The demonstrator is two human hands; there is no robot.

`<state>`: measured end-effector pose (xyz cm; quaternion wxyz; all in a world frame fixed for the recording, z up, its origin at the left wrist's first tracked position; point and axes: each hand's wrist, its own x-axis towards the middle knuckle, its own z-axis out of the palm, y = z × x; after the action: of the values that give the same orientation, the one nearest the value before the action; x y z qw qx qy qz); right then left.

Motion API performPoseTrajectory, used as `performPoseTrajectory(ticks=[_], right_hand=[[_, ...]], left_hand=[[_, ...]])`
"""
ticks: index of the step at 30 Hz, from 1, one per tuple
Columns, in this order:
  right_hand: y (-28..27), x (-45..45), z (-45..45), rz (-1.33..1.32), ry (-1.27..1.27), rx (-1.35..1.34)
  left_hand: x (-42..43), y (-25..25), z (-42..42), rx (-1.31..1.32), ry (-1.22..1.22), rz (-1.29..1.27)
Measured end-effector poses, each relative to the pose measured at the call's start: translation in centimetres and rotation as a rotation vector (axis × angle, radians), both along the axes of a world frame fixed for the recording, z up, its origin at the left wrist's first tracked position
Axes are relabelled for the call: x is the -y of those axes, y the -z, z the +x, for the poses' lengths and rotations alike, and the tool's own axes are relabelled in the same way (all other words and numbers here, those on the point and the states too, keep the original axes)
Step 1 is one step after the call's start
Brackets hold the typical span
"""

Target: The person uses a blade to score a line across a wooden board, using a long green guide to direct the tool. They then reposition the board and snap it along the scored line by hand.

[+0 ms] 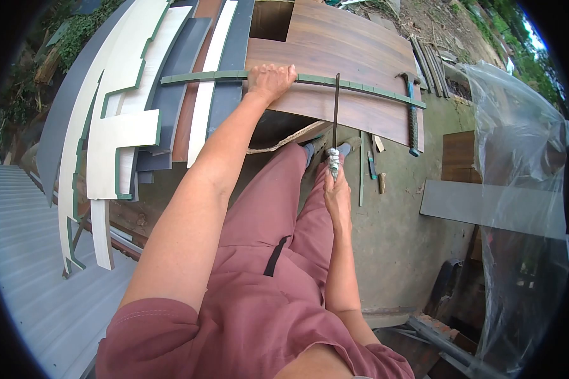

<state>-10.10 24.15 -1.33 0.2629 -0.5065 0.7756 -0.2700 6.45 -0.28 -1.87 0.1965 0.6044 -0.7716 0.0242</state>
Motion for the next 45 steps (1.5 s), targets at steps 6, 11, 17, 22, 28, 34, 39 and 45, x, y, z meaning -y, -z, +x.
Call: performPoseTrajectory(ticks=[6,11,17,22,28,34,39,45], right_hand=[[-1.2,8.1,-2.2,-0.004,-0.075,0.009],[0.0,6.1,-1.2,-0.053,-0.062,-0.041],[0.7,-0.4,0.0,-0.076,0.03,0.018],[-0.8,6.6,-2.2,-0.007,-0.017,0.018],[0.0,6.7,-1.1,-0.062,-0.041,-0.058],[0.9,0.2,0.4,-0.049,0.019,0.034],[-1.3,6.1,-1.5,-0.051,-0.039,-0.003],[-0.5,7.6,-1.2,-0.066,-0.048,-0.12]], left_hand=[[0.1,0.2,-0.1,-0.012,-0.018,-0.042],[0.1,0.1,-0.2,0.002,-0.021,-0.002],[-0.3,-0.3,0.0,-0.008,0.006,0.011],[0.2,0.1,-0.1,-0.015,0.001,-0.004],[-0.1,-0.3,-0.2,-0.013,-0.013,0.02],[-0.2,-0.3,0.0,-0.005,-0.012,0.019],[0.2,0.0,-0.4,0.011,-0.006,0.018],[0.3,0.1,-0.3,0.007,-0.023,0.016]])
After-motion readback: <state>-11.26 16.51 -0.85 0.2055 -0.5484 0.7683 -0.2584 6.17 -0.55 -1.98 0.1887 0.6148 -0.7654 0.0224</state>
